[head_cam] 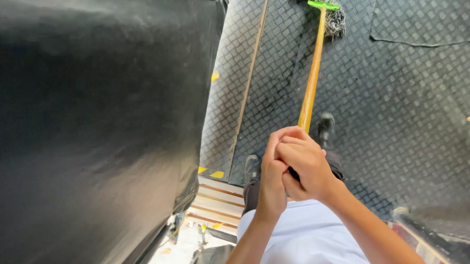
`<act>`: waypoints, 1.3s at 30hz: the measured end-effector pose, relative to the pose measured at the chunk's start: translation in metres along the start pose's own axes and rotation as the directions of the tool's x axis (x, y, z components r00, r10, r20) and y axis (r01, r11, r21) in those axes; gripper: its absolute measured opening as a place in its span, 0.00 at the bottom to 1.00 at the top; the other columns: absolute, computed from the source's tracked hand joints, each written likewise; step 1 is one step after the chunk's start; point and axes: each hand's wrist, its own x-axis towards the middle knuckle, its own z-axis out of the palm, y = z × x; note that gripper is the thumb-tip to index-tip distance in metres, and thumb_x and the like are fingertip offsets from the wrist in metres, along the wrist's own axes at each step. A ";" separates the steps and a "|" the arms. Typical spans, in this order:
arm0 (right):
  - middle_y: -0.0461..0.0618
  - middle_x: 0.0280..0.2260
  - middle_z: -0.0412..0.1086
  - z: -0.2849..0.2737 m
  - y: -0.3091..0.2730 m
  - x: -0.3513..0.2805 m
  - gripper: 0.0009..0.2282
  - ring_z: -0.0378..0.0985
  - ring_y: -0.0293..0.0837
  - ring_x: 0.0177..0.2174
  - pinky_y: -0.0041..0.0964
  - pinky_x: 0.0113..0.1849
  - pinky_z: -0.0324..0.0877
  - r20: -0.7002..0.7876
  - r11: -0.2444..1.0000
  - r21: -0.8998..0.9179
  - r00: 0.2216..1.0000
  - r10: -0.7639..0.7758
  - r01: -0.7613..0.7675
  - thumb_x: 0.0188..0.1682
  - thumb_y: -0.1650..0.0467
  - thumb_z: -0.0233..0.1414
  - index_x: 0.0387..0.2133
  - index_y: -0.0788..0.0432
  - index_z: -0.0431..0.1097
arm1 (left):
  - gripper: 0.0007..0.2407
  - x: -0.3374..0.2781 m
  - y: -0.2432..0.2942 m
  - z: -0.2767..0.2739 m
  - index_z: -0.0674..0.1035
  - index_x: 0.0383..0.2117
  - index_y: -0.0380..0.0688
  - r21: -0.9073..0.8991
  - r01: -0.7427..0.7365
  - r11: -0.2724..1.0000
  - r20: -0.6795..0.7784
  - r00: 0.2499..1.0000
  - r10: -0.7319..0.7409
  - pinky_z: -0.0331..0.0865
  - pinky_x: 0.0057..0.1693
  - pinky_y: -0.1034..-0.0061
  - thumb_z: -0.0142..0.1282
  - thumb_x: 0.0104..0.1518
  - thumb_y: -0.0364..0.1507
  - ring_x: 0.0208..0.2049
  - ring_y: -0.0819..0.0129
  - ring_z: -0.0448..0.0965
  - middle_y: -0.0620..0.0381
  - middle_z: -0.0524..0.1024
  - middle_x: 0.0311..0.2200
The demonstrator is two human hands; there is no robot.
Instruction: Mopping a stage area and adjusting surrounding curtains.
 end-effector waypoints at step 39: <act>0.47 0.19 0.68 -0.030 -0.011 -0.010 0.07 0.73 0.49 0.22 0.38 0.38 0.69 0.272 0.903 0.362 0.900 -0.342 0.233 0.27 0.69 0.50 0.18 0.57 0.64 | 0.21 -0.067 -0.057 0.061 0.71 0.55 0.32 0.033 -0.286 0.958 -0.509 0.820 0.263 0.65 0.57 0.78 0.39 0.54 0.27 0.50 0.72 0.71 0.55 0.73 0.47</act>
